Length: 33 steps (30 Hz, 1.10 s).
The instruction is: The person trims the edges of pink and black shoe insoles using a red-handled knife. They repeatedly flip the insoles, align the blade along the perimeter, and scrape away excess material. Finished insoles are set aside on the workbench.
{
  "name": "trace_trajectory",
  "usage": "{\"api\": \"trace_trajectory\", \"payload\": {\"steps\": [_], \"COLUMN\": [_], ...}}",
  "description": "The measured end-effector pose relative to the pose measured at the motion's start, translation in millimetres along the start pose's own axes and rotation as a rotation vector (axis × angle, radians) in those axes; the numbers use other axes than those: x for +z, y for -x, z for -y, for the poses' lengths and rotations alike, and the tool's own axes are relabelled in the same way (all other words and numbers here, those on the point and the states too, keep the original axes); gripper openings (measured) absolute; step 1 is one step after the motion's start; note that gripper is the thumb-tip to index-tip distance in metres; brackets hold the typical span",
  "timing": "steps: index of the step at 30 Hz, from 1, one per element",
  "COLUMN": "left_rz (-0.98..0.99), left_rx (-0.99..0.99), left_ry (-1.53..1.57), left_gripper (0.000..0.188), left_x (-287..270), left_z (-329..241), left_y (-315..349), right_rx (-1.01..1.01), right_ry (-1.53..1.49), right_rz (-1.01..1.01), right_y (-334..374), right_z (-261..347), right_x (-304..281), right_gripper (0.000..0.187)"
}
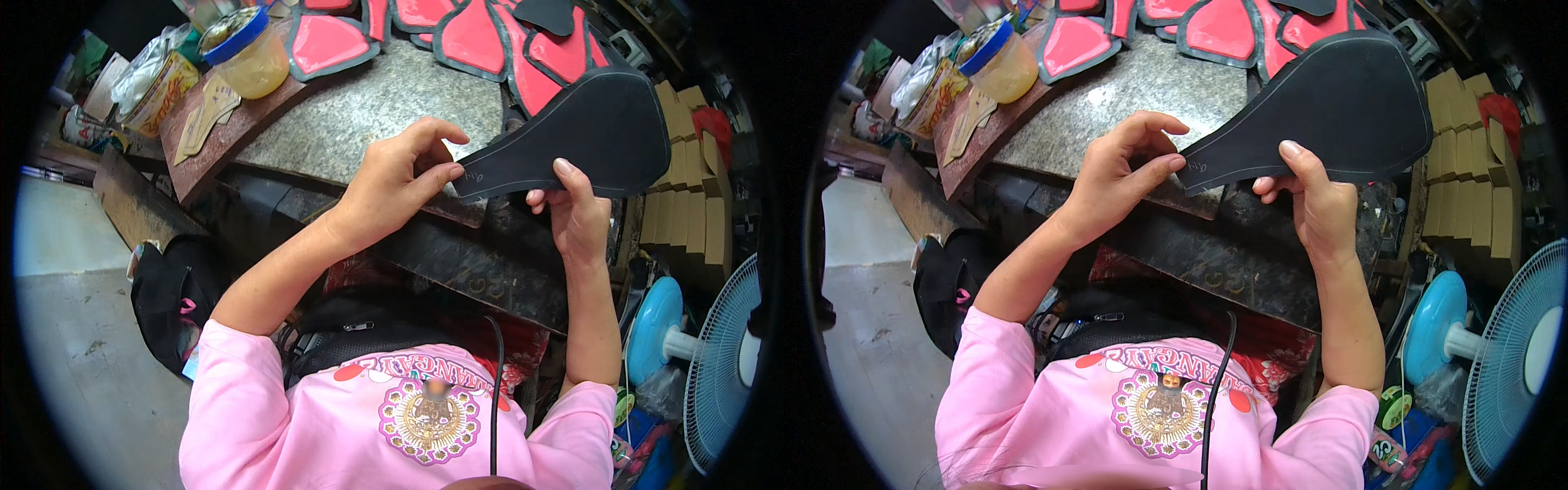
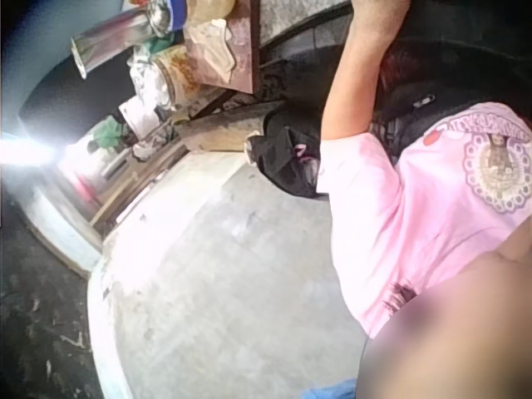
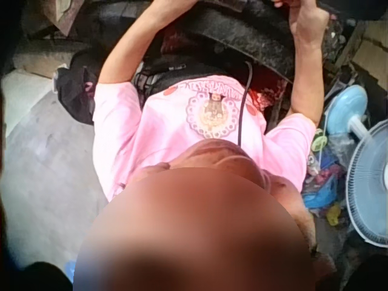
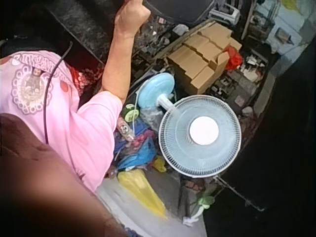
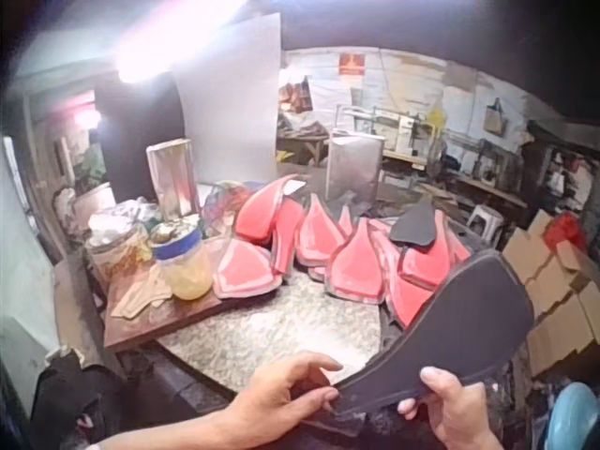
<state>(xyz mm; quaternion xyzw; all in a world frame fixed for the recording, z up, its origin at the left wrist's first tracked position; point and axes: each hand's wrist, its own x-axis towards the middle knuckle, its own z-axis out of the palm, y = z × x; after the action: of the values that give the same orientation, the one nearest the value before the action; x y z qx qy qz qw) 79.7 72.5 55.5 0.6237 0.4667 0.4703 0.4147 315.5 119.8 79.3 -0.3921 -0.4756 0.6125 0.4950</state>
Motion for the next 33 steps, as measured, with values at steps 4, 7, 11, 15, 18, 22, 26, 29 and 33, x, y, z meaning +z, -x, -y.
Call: {"api": "trace_trajectory", "payload": {"steps": [4, 7, 11, 15, 18, 22, 26, 29, 33], "left_rz": [-0.074, -0.146, -0.203, -0.204, -0.178, -0.148, -0.119, -0.098, -0.084], "left_rx": [-0.041, 0.073, 0.343, 0.258, 0.228, 0.301, 0.313, 0.325, 0.333], "left_ry": [0.041, -0.114, -0.374, -0.352, -0.348, -0.427, -0.446, -0.464, -0.46], "left_gripper": [0.029, 0.03, 0.024, 0.021, 0.02, 0.02, 0.02, 0.019, 0.015], "left_x": [-5.4, -8.1, -3.8, -1.3, -2.8, -4.0, -4.5, -5.4, -5.8], "left_z": [-3.5, -3.8, 1.2, 7.2, 9.6, 9.6, 7.8, 7.8, 9.4], "left_y": [19.3, 28.8, 29.3, 29.2, 30.0, 30.0, 30.6, 30.2, 30.0], "right_rx": [-0.029, -0.038, -0.043, -0.051, -0.054, -0.054, -0.056, -0.067, -0.072], "right_ry": [-0.003, 0.014, 0.004, -0.002, -0.003, 0.039, 0.045, 0.061, 0.061], "right_rz": [0.055, 0.054, 0.085, 0.127, 0.135, 0.124, 0.124, 0.137, 0.155], "right_y": [3.2, 5.7, 8.0, 10.1, 11.7, 13.1, 13.9, 14.9, 16.4], "right_z": [-1.8, -2.8, -5.4, -8.3, -9.3, -9.6, -9.5, -10.0, -11.5], "right_x": [1.6, 1.1, 2.2, 6.4, 9.2, 11.2, 12.3, 13.3, 14.9], "right_gripper": [0.02, 0.02, 0.019, 0.019, 0.019, 0.019, 0.019, 0.019, 0.018]}}
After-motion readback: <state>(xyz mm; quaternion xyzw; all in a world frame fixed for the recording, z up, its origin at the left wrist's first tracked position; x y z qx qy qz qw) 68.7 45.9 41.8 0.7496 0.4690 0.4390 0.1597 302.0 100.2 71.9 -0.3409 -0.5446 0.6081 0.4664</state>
